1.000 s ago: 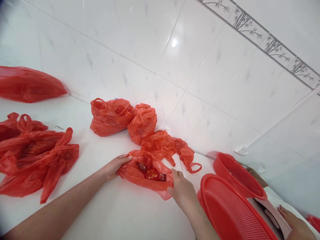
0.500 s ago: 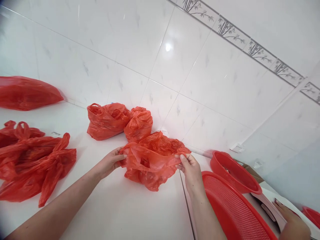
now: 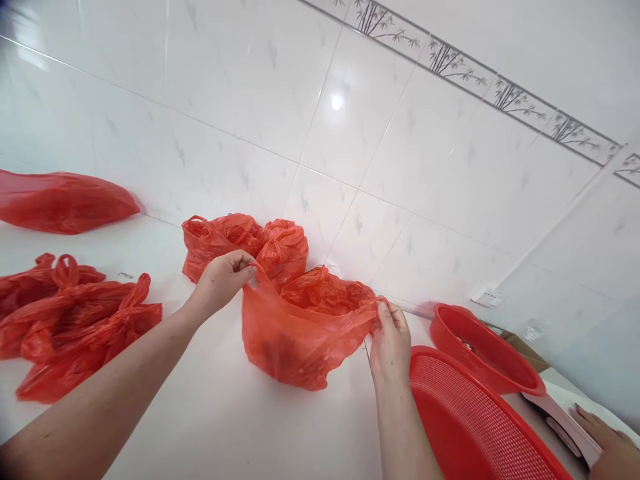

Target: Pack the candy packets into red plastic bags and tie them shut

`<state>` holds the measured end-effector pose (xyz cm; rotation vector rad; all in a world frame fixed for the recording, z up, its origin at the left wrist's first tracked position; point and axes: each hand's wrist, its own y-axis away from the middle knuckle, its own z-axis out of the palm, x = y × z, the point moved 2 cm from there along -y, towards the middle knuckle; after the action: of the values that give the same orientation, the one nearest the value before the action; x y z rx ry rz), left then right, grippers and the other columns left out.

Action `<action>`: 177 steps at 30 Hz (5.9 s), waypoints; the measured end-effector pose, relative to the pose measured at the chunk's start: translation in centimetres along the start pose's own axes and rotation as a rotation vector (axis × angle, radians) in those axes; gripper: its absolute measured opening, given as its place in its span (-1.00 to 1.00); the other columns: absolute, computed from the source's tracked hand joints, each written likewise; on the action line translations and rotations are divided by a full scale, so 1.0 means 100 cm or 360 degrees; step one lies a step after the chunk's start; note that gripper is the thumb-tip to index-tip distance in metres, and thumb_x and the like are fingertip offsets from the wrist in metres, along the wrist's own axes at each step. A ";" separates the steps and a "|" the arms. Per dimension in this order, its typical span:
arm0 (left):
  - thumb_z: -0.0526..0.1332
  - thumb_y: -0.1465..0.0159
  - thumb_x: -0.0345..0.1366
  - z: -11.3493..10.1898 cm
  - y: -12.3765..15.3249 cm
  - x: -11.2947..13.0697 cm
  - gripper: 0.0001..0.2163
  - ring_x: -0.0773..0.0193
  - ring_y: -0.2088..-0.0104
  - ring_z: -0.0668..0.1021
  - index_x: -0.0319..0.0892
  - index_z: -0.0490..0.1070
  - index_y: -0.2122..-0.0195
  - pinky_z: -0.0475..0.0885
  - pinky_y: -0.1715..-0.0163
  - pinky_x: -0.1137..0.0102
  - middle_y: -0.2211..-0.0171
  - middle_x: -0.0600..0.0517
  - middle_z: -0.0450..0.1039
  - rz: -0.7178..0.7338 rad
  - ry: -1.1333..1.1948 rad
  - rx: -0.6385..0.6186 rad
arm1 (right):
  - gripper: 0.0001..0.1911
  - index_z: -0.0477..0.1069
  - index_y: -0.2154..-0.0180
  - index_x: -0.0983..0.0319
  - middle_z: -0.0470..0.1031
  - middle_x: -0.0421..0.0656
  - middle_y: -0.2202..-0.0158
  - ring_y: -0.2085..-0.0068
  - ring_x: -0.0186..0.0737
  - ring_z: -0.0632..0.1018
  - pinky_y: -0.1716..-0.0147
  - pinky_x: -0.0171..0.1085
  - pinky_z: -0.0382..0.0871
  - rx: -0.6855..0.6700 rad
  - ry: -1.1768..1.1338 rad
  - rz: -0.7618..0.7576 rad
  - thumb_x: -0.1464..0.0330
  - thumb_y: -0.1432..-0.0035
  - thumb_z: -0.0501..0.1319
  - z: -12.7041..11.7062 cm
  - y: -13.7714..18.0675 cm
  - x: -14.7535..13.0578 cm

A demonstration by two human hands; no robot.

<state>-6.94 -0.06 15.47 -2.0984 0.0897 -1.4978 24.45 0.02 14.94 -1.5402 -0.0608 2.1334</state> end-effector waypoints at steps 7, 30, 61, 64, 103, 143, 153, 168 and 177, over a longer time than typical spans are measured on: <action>0.21 -0.12 -0.20 0.025 0.014 0.020 -0.82 0.46 0.61 0.35 -0.19 0.26 0.45 0.28 0.59 0.53 0.58 0.15 0.27 -0.0279 0.0995 -0.0504 | -0.75 0.35 0.32 0.16 0.43 -0.27 0.45 0.30 -0.29 0.52 0.24 -0.25 0.39 -0.0271 -0.0451 0.0266 0.20 0.01 0.31 0.029 0.006 0.039; 0.18 -0.18 -0.30 0.077 0.025 0.001 -0.85 0.30 0.27 0.45 -0.09 0.38 0.20 0.38 0.28 0.38 0.28 0.05 0.39 0.0487 0.0013 -0.0268 | -0.52 0.13 0.64 0.22 0.07 -0.34 0.75 0.69 -0.47 0.06 0.69 -0.36 -0.15 -0.0970 0.0263 0.0462 0.04 -0.09 0.16 0.078 0.036 0.104; 0.07 -0.27 -0.31 0.102 0.057 -0.094 -0.91 0.28 0.34 0.45 -0.13 0.31 0.36 0.22 -0.04 0.14 0.41 0.07 0.42 0.0740 -0.0527 -0.0402 | -0.87 0.45 0.39 0.16 0.50 -0.21 0.40 0.36 -0.22 0.46 0.31 -0.26 0.29 -0.0723 0.1037 -0.0165 0.37 0.03 0.14 0.042 0.024 0.152; 0.06 -0.28 -0.30 0.104 0.060 -0.090 -0.90 0.27 0.36 0.44 -0.12 0.31 0.36 0.22 -0.03 0.13 0.42 0.07 0.42 0.0797 -0.0565 -0.0452 | -0.78 0.48 0.36 0.15 0.53 -0.21 0.35 0.29 -0.20 0.49 0.21 -0.23 0.31 -0.0762 0.0856 -0.0077 0.41 0.04 0.09 0.041 0.022 0.152; 0.18 -0.17 -0.30 0.104 0.060 -0.109 -0.58 0.13 0.07 0.45 0.00 0.27 -0.08 0.37 0.07 0.24 0.05 -0.02 0.41 0.0534 -0.0888 -0.0731 | -0.66 0.41 0.41 0.20 0.49 -0.14 0.38 0.30 -0.11 0.46 0.29 -0.23 0.29 -0.0953 0.1019 0.0127 0.07 -0.09 0.08 0.027 0.019 0.193; -0.08 -0.28 -0.15 -0.085 0.092 -0.137 -0.57 -0.11 -0.27 0.01 -0.01 0.25 -0.15 0.04 -0.04 -0.18 -0.30 -0.08 -0.05 -0.0147 -0.2046 -0.0328 | -0.48 0.26 -0.08 0.27 0.20 0.08 -0.13 -0.13 0.05 0.23 -0.02 -0.03 0.19 -0.0254 0.1809 -0.0953 0.36 -0.03 0.12 0.034 0.014 0.189; 0.09 -0.24 -0.22 -0.038 0.079 -0.094 -0.68 -0.08 -0.22 0.14 -0.01 0.36 -0.02 0.04 -0.11 -0.13 -0.21 -0.12 0.11 0.0513 -0.1694 -0.0024 | -0.80 0.41 0.40 0.23 0.44 -0.11 0.41 0.30 -0.11 0.40 0.22 -0.13 0.24 -0.0517 0.1619 -0.0515 0.42 -0.08 0.01 0.033 0.013 0.189; 0.27 -0.04 -0.33 0.124 0.075 -0.099 -0.35 0.09 0.01 0.42 -0.13 0.14 -0.18 0.34 0.04 0.23 -0.02 -0.11 0.34 -0.0043 0.0070 -0.0291 | -0.61 0.45 0.26 0.24 0.53 -0.11 0.27 0.25 -0.20 0.52 0.23 -0.25 0.38 -0.1003 -0.0324 0.0896 0.06 -0.01 0.26 0.037 0.021 0.185; 0.10 0.09 -0.51 0.077 0.049 -0.129 -0.75 0.33 0.47 0.46 -0.17 0.39 0.37 0.35 0.48 0.48 0.45 0.08 0.45 -0.0425 0.0591 0.0141 | -0.65 0.37 0.39 0.23 0.30 -0.33 0.67 0.71 -0.46 0.20 0.65 -0.37 0.23 -0.1097 -0.0152 0.1038 0.06 -0.02 0.24 0.024 0.006 0.181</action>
<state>-3.67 3.54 0.43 -1.7941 -0.1220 -1.9998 17.85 7.68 -0.29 -2.0354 -0.4160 2.8998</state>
